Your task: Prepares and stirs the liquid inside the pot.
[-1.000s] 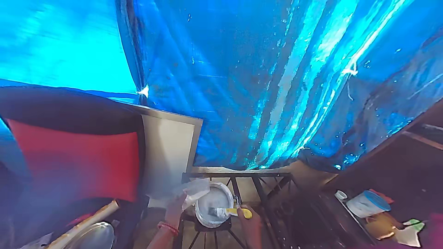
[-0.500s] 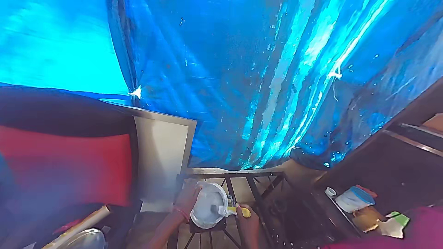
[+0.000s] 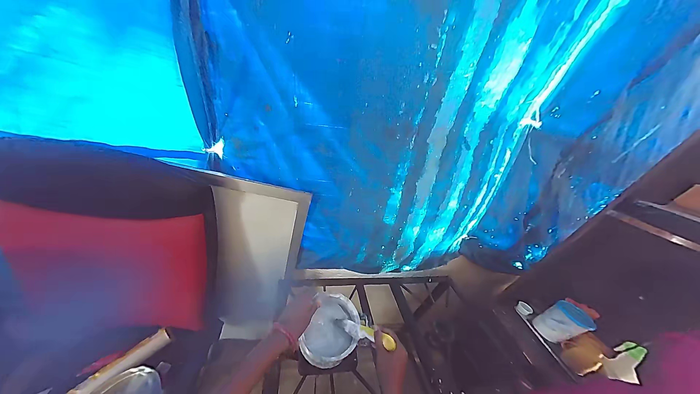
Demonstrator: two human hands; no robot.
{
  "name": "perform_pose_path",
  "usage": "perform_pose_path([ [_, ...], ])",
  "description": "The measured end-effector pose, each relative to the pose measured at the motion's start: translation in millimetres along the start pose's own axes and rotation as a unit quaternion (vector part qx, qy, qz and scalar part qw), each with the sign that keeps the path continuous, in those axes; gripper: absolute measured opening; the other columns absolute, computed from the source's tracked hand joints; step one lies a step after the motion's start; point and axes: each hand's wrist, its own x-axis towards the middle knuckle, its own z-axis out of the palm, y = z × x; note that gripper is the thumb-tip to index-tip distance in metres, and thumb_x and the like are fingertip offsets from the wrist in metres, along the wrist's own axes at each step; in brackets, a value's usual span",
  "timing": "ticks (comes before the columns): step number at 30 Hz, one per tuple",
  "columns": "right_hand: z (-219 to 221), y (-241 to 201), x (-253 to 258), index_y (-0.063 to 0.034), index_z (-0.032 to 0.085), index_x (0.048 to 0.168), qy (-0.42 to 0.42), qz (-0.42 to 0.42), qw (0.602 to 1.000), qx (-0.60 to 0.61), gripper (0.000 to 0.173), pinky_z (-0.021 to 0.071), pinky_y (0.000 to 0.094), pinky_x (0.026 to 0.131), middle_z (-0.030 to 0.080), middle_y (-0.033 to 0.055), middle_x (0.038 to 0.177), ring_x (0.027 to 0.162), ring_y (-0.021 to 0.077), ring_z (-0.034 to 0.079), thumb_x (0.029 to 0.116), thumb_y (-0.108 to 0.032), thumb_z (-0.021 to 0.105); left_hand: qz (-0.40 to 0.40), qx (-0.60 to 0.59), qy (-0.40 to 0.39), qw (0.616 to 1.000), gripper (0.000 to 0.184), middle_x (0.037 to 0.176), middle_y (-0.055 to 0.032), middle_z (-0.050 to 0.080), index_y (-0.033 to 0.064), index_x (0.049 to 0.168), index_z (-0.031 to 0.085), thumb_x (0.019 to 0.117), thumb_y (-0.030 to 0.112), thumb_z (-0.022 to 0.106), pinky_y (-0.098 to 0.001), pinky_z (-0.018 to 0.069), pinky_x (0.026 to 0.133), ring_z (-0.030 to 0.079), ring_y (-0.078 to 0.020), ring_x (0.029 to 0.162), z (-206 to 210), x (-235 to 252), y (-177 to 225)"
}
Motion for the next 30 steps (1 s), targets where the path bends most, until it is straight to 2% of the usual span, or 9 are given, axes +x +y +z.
perform_pose_path([
  [4, -6, -17, -5, 0.0015, 0.074, 0.093, -0.072, 0.015, 0.997, 0.022, 0.014, 0.0616, 0.0356, 0.065, 0.073, 0.0096, 0.078, 0.065, 0.0147, 0.070, 0.0918, -0.013, 0.072, 0.000, -0.006, -0.006, 1.000, 0.042, 0.141, -0.0273, 0.052, -0.0068, 0.140, 0.053, 0.1082, 0.021, 0.050, -0.0499, 0.0428, 0.113, 0.054, -0.0391, 0.131, -3, 5, -3],
  [8, -9, -5, 0, 0.0050, 0.074, 0.098, -0.005, 0.001, 1.000, 0.000, 0.018, 0.0618, 0.0432, 0.072, 0.074, 0.0158, 0.083, 0.072, 0.0221, 0.073, 0.0934, -0.012, 0.071, -0.012, -0.006, 0.014, 1.000, 0.042, 0.142, -0.0276, 0.052, -0.0060, 0.139, 0.054, 0.1082, 0.022, 0.051, -0.0513, 0.0434, 0.112, 0.054, -0.0399, 0.131, -4, 6, -5],
  [10, -6, -5, -3, 0.0048, 0.074, 0.099, -0.031, 0.004, 0.999, 0.007, 0.017, 0.0618, 0.0421, 0.073, 0.074, 0.0151, 0.083, 0.072, 0.0209, 0.072, 0.0929, -0.011, 0.071, -0.012, -0.001, 0.012, 1.000, 0.042, 0.142, -0.0274, 0.051, -0.0063, 0.139, 0.054, 0.1084, 0.023, 0.050, -0.0514, 0.0429, 0.112, 0.053, -0.0402, 0.132, -3, 6, -6],
  [13, -14, -13, -3, 0.0022, 0.074, 0.094, -0.088, 0.019, 0.996, 0.022, 0.014, 0.0618, 0.0343, 0.066, 0.074, 0.0098, 0.078, 0.066, 0.0139, 0.071, 0.0921, -0.011, 0.071, -0.022, 0.028, -0.014, 0.999, 0.043, 0.144, -0.0253, 0.051, -0.0051, 0.141, 0.053, 0.1084, 0.023, 0.050, -0.0515, 0.0436, 0.112, 0.053, -0.0387, 0.133, -8, 7, -1],
  [17, -9, 2, 9, 0.0055, 0.073, 0.096, -0.005, 0.029, 1.000, 0.011, 0.018, 0.0604, 0.0424, 0.067, 0.072, 0.0144, 0.079, 0.067, 0.0201, 0.070, 0.0934, -0.013, 0.071, -0.010, 0.060, -0.039, 0.997, 0.042, 0.145, -0.0256, 0.050, -0.0065, 0.140, 0.052, 0.1088, 0.022, 0.049, -0.0531, 0.0414, 0.113, 0.051, -0.0390, 0.135, -5, 7, 4],
  [19, -3, 2, 7, 0.0047, 0.074, 0.099, -0.029, 0.026, 0.999, 0.019, 0.018, 0.0623, 0.0409, 0.070, 0.074, 0.0139, 0.082, 0.070, 0.0195, 0.072, 0.0927, -0.012, 0.070, -0.017, 0.061, -0.038, 0.997, 0.042, 0.145, -0.0245, 0.051, -0.0055, 0.139, 0.053, 0.1086, 0.023, 0.050, -0.0519, 0.0440, 0.112, 0.054, -0.0384, 0.133, -2, 9, 6],
  [22, -14, -15, 3, 0.0029, 0.074, 0.095, -0.091, 0.036, 0.995, 0.009, 0.014, 0.0622, 0.0386, 0.067, 0.074, 0.0116, 0.078, 0.067, 0.0178, 0.072, 0.0919, -0.011, 0.072, -0.019, 0.053, -0.032, 0.998, 0.042, 0.145, -0.0250, 0.050, -0.0050, 0.139, 0.054, 0.1085, 0.023, 0.050, -0.0524, 0.0453, 0.111, 0.055, -0.0392, 0.131, -1, 11, 3],
  [26, -14, -6, 11, 0.0035, 0.073, 0.093, 0.001, 0.004, 1.000, -0.005, 0.017, 0.0587, 0.0408, 0.064, 0.071, 0.0124, 0.074, 0.063, 0.0186, 0.068, 0.0925, -0.013, 0.071, -0.025, 0.086, -0.051, 0.995, 0.042, 0.146, -0.0245, 0.049, -0.0042, 0.139, 0.053, 0.1090, 0.024, 0.049, -0.0528, 0.0456, 0.110, 0.055, -0.0396, 0.131, 0, 13, 5],
  [30, -6, -17, 9, 0.0034, 0.074, 0.096, -0.053, 0.013, 0.998, 0.005, 0.016, 0.0610, 0.0390, 0.070, 0.073, 0.0122, 0.080, 0.069, 0.0177, 0.071, 0.0918, -0.012, 0.072, -0.016, 0.109, -0.064, 0.992, 0.038, 0.145, -0.0247, 0.050, -0.0046, 0.136, 0.055, 0.1084, 0.021, 0.050, -0.0523, 0.0465, 0.109, 0.056, -0.0399, 0.130, 1, 17, 7],
])
